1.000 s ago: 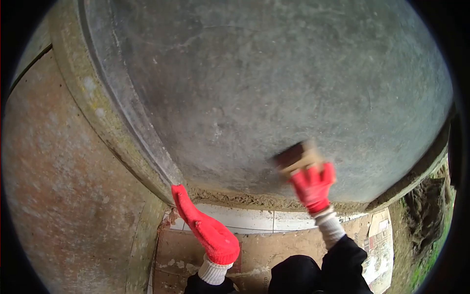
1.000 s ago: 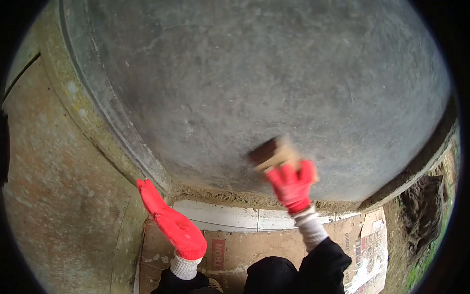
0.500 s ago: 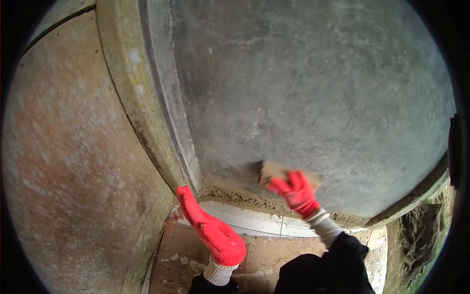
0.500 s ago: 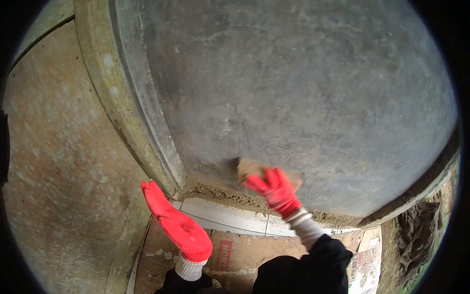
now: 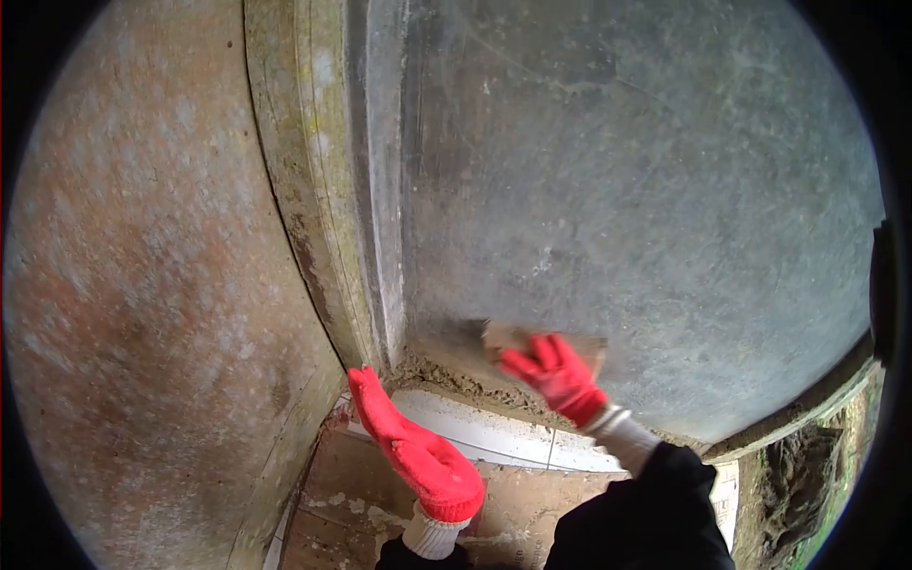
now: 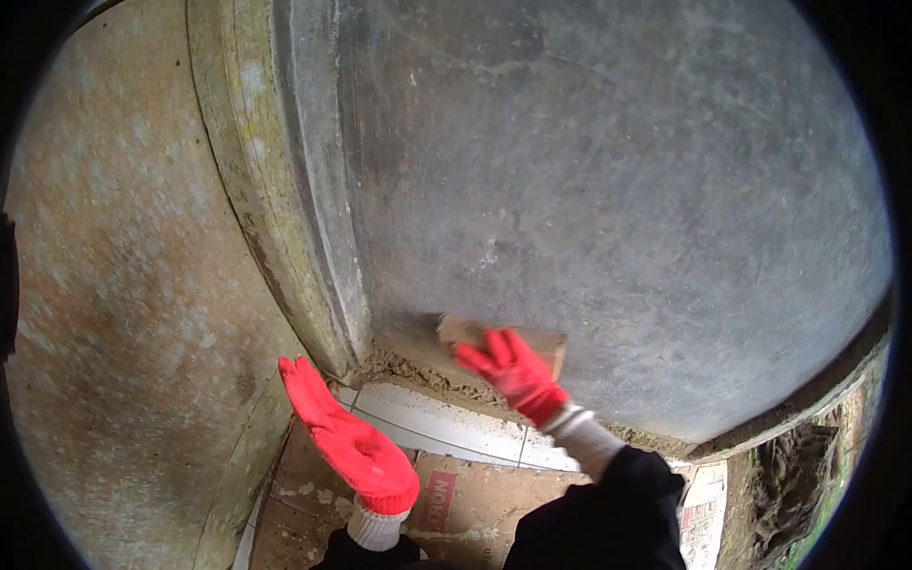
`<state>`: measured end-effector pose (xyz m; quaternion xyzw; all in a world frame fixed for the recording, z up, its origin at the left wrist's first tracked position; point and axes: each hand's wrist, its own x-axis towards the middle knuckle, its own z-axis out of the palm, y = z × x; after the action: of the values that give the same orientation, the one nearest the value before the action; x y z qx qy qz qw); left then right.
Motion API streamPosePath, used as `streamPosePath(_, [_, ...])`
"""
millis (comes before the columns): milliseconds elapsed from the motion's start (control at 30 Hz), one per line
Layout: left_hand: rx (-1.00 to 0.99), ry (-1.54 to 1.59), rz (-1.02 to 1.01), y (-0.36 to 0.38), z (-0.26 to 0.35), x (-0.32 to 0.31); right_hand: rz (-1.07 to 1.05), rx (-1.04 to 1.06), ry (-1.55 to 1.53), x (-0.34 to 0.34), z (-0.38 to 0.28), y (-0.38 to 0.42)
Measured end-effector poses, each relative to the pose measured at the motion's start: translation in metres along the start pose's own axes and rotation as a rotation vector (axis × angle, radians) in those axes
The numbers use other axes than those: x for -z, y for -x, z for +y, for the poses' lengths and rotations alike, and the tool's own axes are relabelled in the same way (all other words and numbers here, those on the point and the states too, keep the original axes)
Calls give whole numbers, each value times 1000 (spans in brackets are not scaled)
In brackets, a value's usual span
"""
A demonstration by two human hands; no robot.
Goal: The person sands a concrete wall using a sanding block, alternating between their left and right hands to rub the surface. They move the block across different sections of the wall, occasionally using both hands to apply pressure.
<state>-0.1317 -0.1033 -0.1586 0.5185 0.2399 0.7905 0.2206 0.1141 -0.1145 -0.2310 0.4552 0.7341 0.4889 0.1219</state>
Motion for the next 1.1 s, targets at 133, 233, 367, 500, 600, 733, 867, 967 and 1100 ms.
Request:
streamPosePath(133, [87, 21, 37, 1, -4, -5, 250, -454, -73, 83, 94, -63])
streamPosePath(233, [117, 6, 12, 2, -9, -4, 284, -485, -109, 84, 85, -125])
streamPosePath(367, [-42, -31, -35, 7, -20, 11, 7, 93, 250, -7, -27, -95])
streamPosePath(500, [-46, -27, -23, 1, -16, 16, 73, 2, -76, 22, 24, -39])
streamPosePath(600, [27, 32, -14, -3, -8, 9, 304, -427, -94, 84, 95, -83])
streamPosePath(733, [45, 65, -14, 2, 0, -2, 281, -470, -185, 88, 90, -153])
streamPosePath(867, [234, -84, -178, 9, 23, -1, -10, 164, 273, 26, 3, -95])
streamPosePath(967, [302, -97, -347, 19, 20, -1, 102, 26, -94, 17, 27, -20])
streamPosePath(1100, [228, -76, -550, 21, 30, -41, 365, -634, -157, 121, 141, -29])
